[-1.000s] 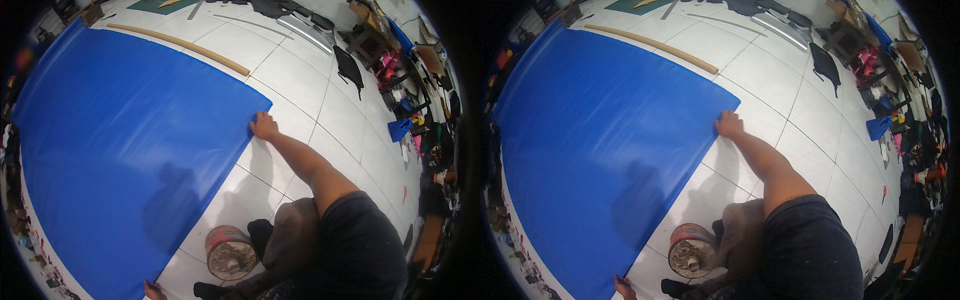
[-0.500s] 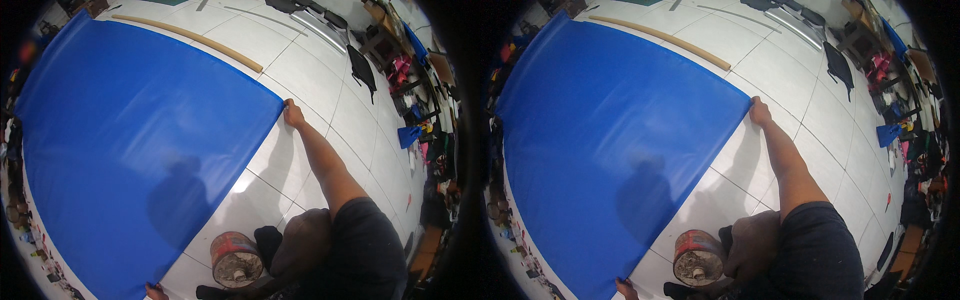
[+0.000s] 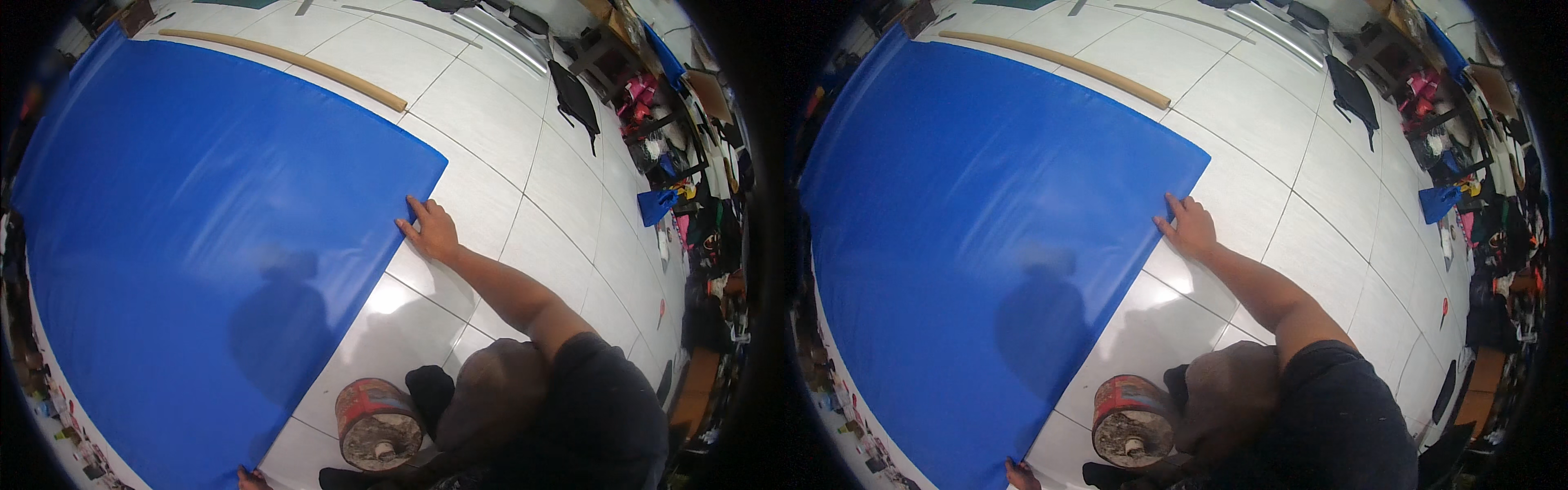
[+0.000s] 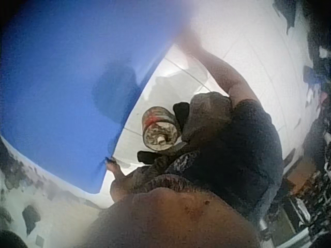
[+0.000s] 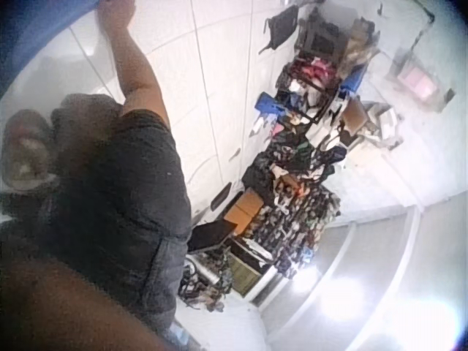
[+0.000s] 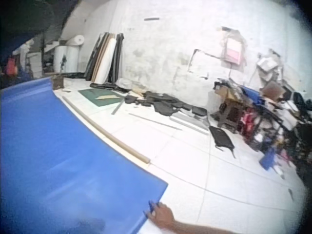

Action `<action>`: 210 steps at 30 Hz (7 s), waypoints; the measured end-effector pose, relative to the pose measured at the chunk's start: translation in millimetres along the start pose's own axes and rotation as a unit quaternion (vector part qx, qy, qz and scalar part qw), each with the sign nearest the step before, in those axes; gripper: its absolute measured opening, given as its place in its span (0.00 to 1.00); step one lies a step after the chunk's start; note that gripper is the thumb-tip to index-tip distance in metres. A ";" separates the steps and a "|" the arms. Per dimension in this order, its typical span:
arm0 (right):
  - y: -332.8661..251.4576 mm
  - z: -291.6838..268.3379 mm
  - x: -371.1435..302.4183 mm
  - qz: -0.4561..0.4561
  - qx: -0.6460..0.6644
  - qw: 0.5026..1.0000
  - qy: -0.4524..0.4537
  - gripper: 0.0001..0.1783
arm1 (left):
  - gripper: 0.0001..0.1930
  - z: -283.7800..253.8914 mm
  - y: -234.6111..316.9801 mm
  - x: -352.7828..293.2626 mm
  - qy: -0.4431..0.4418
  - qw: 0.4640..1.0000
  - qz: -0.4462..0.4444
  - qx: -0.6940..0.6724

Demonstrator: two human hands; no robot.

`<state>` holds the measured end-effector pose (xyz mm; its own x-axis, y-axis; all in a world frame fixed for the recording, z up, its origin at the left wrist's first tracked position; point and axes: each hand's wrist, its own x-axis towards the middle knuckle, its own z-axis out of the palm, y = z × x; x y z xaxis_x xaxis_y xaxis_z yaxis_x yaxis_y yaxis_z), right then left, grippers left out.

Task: The person lays out a large blue sheet of fabric on a tiled floor, uses a wooden stick to measure and align it, and then cuts the fabric into sections using a pair of scissors.

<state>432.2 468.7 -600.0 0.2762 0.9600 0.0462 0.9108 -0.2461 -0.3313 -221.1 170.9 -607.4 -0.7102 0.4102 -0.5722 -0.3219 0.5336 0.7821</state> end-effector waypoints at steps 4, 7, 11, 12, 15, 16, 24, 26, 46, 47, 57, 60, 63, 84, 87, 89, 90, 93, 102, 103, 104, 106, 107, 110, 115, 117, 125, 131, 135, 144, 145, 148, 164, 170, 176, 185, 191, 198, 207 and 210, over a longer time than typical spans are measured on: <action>1.3 3.2 2.6 -0.013 0.006 1.000 0.021 0.34 | 0.04 -8.9 -6.8 9.3 -0.022 0.999 0.019 -0.014; 0.6 4.2 1.6 -0.020 0.013 0.999 0.032 0.33 | 0.04 -17.0 -9.4 14.9 -0.024 0.999 -0.005 -0.023; 1.8 7.0 -0.2 -0.036 0.016 0.998 0.048 0.33 | 0.04 -14.4 -9.8 17.2 0.005 0.998 -0.026 -0.064; 4.6 6.3 -1.7 -0.037 0.014 0.998 0.047 0.32 | 0.04 -6.3 -7.0 11.5 0.010 0.998 -0.020 -0.052; 7.3 5.8 -3.9 -0.049 0.013 0.997 0.058 0.32 | 0.04 2.4 -0.5 -0.9 0.018 1.000 -0.002 -0.026; 7.5 5.8 -4.5 -0.055 0.014 0.996 0.064 0.32 | 0.04 0.9 -2.6 1.5 0.013 1.000 0.004 -0.024; 6.9 9.5 -3.6 -0.056 0.004 0.997 0.058 0.33 | 0.05 7.7 2.8 -5.1 0.016 1.000 0.012 -0.022; 8.7 8.9 -4.9 -0.056 0.005 0.997 0.056 0.33 | 0.05 22.0 14.3 -21.8 0.032 0.999 0.015 -0.019; 23.1 11.3 9.7 -0.034 -0.134 0.990 -0.036 0.35 | 0.12 3.6 -13.6 18.1 0.028 0.999 0.017 -0.008; -0.4 8.1 0.7 -0.038 -0.128 0.991 -0.024 0.33 | 0.12 -6.3 -14.8 20.1 0.023 0.999 0.043 0.003; -117.2 2.2 -90.2 -0.467 -0.069 0.870 -0.142 0.28 | 0.13 -14.4 -25.0 13.9 0.033 0.999 0.000 -0.022; -112.6 18.6 -90.3 -0.429 -0.053 0.882 -0.187 0.29 | 0.14 -21.7 -34.2 18.1 0.051 0.998 -0.005 -0.039; -108.3 22.0 -91.7 -0.415 -0.046 0.884 -0.212 0.29 | 0.17 -25.2 -40.0 27.4 0.068 0.997 -0.020 0.007; -118.4 24.7 -82.1 -0.400 -0.032 0.848 -0.346 0.39 | 0.24 -168.0 -76.0 129.6 0.432 0.890 -0.017 0.141; -105.3 26.6 -70.1 -0.386 -0.056 0.861 -0.325 0.36 | 0.29 -162.8 -80.6 149.3 0.385 0.880 -0.011 0.278; -111.0 35.7 -70.8 -0.392 -0.018 0.858 -0.331 0.35 | 0.31 -174.6 -98.8 143.8 0.398 0.887 0.045 0.227; -124.9 38.1 -71.4 -0.442 -0.072 0.838 -0.314 0.35 | 0.32 -184.2 -102.6 137.5 0.406 0.887 0.076 0.206; -123.6 -2.0 -75.5 -0.362 -0.130 0.870 -0.309 0.38 | 0.34 -99.3 -36.4 75.2 0.407 0.871 0.036 0.274; -116.3 7.9 -80.0 -0.375 -0.058 0.871 -0.310 0.37 | 0.31 -0.3 3.6 -17.3 -0.105 0.718 0.484 0.489; -120.1 9.7 -82.0 -0.362 -0.047 0.878 -0.311 0.37 | 0.30 0.8 3.6 -16.4 -0.109 0.722 0.477 0.490; -109.6 11.0 -75.5 -0.393 -0.047 0.872 -0.288 0.37 | 0.29 3.6 2.4 -13.5 -0.119 0.726 0.474 0.484; -122.9 15.2 -74.2 -0.399 -0.047 0.874 -0.274 0.37 | 0.29 1.1 -5.9 -7.0 -0.106 0.733 0.447 0.503; -120.6 14.3 -70.2 -0.400 -0.058 0.875 -0.265 0.37 | 0.28 5.8 -9.0 -5.0 -0.111 0.731 0.445 0.505; -126.7 19.8 -69.0 -0.342 -0.053 0.908 -0.236 0.36 | 0.27 9.5 0.0 -9.2 -0.134 0.731 0.442 0.503; -95.5 28.3 -48.3 -0.303 -0.035 0.950 -0.070 0.31 | 0.29 12.8 11.7 -11.1 -0.165 0.707 0.453 0.517; -67.0 28.1 -24.4 -0.245 -0.030 0.969 -0.031 0.30 | 0.31 10.5 10.1 -8.2 -0.172 0.697 0.432 0.546; 15.1 14.4 60.9 -0.107 -0.008 0.992 0.070 0.29 | 0.39 22.5 32.7 -11.6 -0.195 0.655 0.408 0.605; 19.5 21.7 61.6 -0.081 -0.022 0.990 0.112 0.27 | 0.41 29.4 40.5 -17.4 -0.199 0.669 0.387 0.603; 28.4 25.1 63.6 -0.104 -0.013 0.985 0.136 0.27 | 0.40 30.0 28.8 -12.8 -0.183 0.659 0.420 0.596; 16.6 25.7 87.0 -0.084 -0.033 0.993 0.074 0.26 | 0.38 17.7 23.2 -9.3 -0.177 0.668 0.458 0.560; 17.1 20.1 87.6 -0.085 -0.060 0.994 0.044 0.25 | 0.37 22.0 25.9 -6.0 -0.186 0.678 0.453 0.548; -32.2 8.5 50.2 -0.218 -0.046 0.971 0.086 0.22 | 0.35 32.6 34.4 -4.4 -0.155 0.654 0.451 0.587; -204.1 -72.3 -195.9 -0.722 0.152 0.530 -0.417 0.16 | 0.39 32.1 39.0 -21.2 -0.141 0.692 0.373 0.602; -232.4 -79.7 -169.1 -0.597 0.159 0.703 -0.353 0.17 | 0.43 26.5 51.2 -18.0 -0.167 0.711 0.311 0.608; -264.6 -61.4 -139.5 -0.546 0.204 0.772 -0.253 0.19 | 0.44 33.6 54.9 -15.2 -0.155 0.680 0.345 0.627; -330.2 -15.0 -94.9 -0.531 0.143 0.800 -0.240 0.22 | 0.48 29.3 56.5 5.9 -0.185 0.695 0.353 0.599; -366.3 -66.9 -98.2 -0.469 -0.067 0.790 -0.389 0.32 | 0.44 35.2 109.7 -11.4 -0.112 0.661 0.311 0.674; -268.0 -297.3 -103.8 -0.152 0.003 0.883 -0.445 0.32 | 0.28 123.7 327.8 -223.2 -0.391 0.791 0.219 0.416; -2.3 -583.4 -223.0 0.324 0.016 0.883 -0.339 0.23 | 0.24 -58.8 397.2 -245.2 -0.427 0.396 0.525 0.620; 150.7 -598.5 -313.9 0.321 -0.029 0.907 -0.271 0.22 | 0.29 -76.3 405.2 -265.8 -0.268 0.571 0.093 0.771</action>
<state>666.4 50.3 -100.5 0.5783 0.5363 -0.6147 0.6341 -0.7696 -0.0750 -210.6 221.7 -119.6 -0.2156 0.5123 -0.8313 0.9542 0.2912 -0.0680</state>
